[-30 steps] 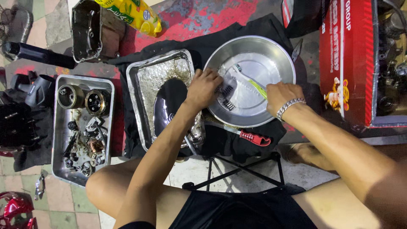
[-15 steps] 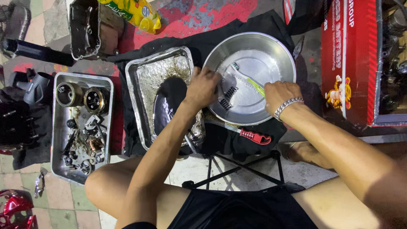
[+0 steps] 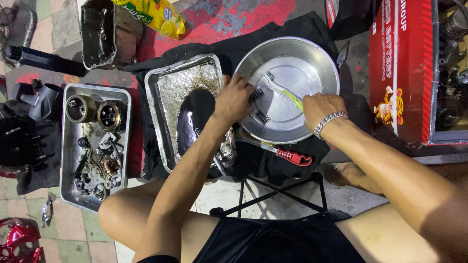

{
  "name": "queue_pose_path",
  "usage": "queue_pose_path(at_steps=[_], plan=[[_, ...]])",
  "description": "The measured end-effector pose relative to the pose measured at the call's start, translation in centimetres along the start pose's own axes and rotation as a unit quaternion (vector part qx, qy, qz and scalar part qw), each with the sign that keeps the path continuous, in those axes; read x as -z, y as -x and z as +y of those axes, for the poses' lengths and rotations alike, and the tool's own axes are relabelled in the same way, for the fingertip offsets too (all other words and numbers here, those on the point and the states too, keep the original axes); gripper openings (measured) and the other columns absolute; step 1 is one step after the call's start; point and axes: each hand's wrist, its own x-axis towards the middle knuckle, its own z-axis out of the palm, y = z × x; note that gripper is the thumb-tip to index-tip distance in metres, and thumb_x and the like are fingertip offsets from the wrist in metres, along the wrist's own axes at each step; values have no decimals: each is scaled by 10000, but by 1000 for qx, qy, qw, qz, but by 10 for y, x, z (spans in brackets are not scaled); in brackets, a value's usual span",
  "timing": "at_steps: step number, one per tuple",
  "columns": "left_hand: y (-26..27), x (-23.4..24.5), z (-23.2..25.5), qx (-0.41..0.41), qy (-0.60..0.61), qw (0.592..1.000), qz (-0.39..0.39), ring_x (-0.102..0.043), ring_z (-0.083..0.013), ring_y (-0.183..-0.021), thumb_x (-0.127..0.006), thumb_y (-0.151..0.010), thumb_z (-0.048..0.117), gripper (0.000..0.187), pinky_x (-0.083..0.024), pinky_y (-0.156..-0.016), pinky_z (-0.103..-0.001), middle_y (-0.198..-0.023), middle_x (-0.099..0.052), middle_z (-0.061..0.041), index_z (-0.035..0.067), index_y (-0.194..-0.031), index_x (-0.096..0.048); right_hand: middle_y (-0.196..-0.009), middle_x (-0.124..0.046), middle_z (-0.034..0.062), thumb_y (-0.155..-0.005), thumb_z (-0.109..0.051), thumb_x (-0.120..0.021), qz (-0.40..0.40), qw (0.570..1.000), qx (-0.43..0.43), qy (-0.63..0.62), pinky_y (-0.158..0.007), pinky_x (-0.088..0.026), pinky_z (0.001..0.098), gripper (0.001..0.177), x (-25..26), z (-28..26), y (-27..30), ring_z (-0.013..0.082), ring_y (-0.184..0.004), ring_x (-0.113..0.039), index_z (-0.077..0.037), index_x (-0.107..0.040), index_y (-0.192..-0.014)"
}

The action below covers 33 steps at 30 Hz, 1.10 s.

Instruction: The person pours dark liquid from a metal bowl into a tray, wipes the bowl with a cloth, then pours a clear liquid into the bowl. They use a toothbrush to scrub small metal springs and parts in the bowl.

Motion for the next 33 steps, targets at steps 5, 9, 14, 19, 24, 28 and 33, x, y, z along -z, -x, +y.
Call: queue_pose_path(at_steps=[5, 9, 14, 19, 24, 28, 33], plan=[[-5, -21, 0, -73, 12, 997, 39, -542, -275, -1227, -760, -774, 245, 368, -364, -1020, -504, -1175, -706, -49, 128, -1122, -738, -1035, -745, 207, -850, -117, -652, 9, 1000, 1, -5, -868, -572, 468, 220, -2, 0, -1, 357, -1008, -733, -56, -730, -1047], [-10, -23, -5, 0, -11, 1000, 1, -550, -258, -1253, -773, -842, 351, 349, -384, -1060, -458, -1179, -708, -89, 111, -1089, -719, -1027, -727, 204, -851, -168, -666, 47, 999, 19, -20, -860, -560, 478, 266, 1, -3, 2, 364, -993, -721, -43, -693, -1084], [-11, -7, 3, 41, 26, 998, -47, -535, -290, -1205, -833, -677, 454, 552, -366, -994, -491, -1155, -697, -120, 121, -1101, -713, -1014, -714, 202, -874, -178, -655, 45, 998, 24, -28, -846, -564, 482, 271, 5, -6, 4, 358, -973, -722, -42, -677, -1107], [-3, 0, 1, -7, 60, 998, -21, -533, -326, -1200, -851, -615, 374, 628, -358, -987, -513, -1149, -699, -131, 128, -1175, -712, -1022, -710, 211, -866, -170, -652, 64, 997, 36, -28, -841, -562, 488, 272, 3, -4, 3, 368, -977, -717, -37, -677, -1103], [-2, -11, -5, 30, 48, 998, 29, -574, -299, -1208, -829, -710, 314, 534, -372, -1028, -518, -1131, -714, -105, 112, -1187, -698, -1022, -707, 211, -869, -168, -645, 52, 998, 32, -32, -842, -561, 494, 261, 1, -4, 2, 372, -976, -716, -41, -676, -1095], [0, -17, -6, 38, 39, 996, 65, -595, -305, -1173, -816, -775, 300, 445, -396, -1010, -508, -1104, -715, -104, 113, -1162, -700, -1005, -704, 208, -858, -131, -646, 72, 996, 47, -38, -841, -559, 489, 240, -1, -6, 2, 370, -969, -712, -44, -683, -1078], [3, -8, -2, 50, 90, 985, 137, -631, -308, -1078, -815, -775, 256, 442, -444, -974, -475, -1110, -712, -115, 85, -1166, -703, -1003, -699, 201, -825, -148, -676, 91, 991, 84, -57, -816, -557, 494, 312, 2, -13, 5, 365, -958, -706, -21, -677, -1109]])
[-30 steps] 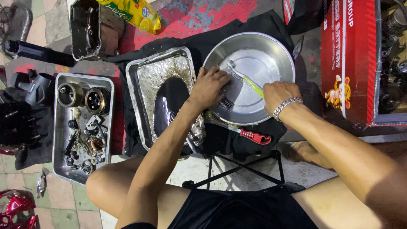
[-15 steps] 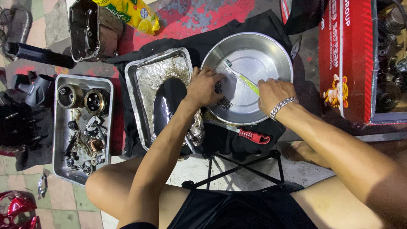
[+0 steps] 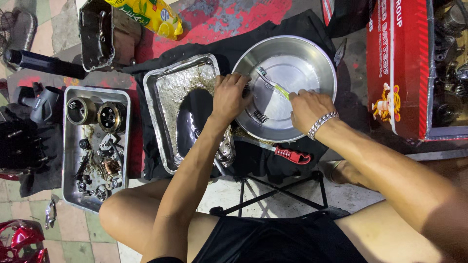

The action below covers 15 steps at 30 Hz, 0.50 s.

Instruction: The person pours dark liquid from a metal bowl into a tray, wipes the bowl with a cloth, then pours a clear liquid into the bowl. They use a toothbrush to scrub small metal springs and parts in the bowl.

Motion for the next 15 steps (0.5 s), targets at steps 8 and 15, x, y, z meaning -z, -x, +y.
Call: queue_pose_path(at_steps=[8, 15], plan=[[-4, 6, 11, 86, 198, 976, -11, -715, -345, -942, -863, -751, 157, 407, -590, -838, -416, -1046, -692, -145, 33, -1100, -694, -1018, -697, 202, -843, -158, -677, -33, 999, 4, -3, -837, -554, 503, 301, 4, -3, 3, 372, -970, -705, -16, -683, -1108], [8, 6, 22, 7, -72, 989, -126, -651, -363, -1026, -848, -672, 245, 536, -442, -940, -500, -1047, -701, -194, 38, -1132, -668, -1020, -694, 208, -841, -170, -686, -53, 999, 3, -6, -858, -548, 505, 324, 8, -4, 7, 378, -984, -701, -14, -680, -1125]])
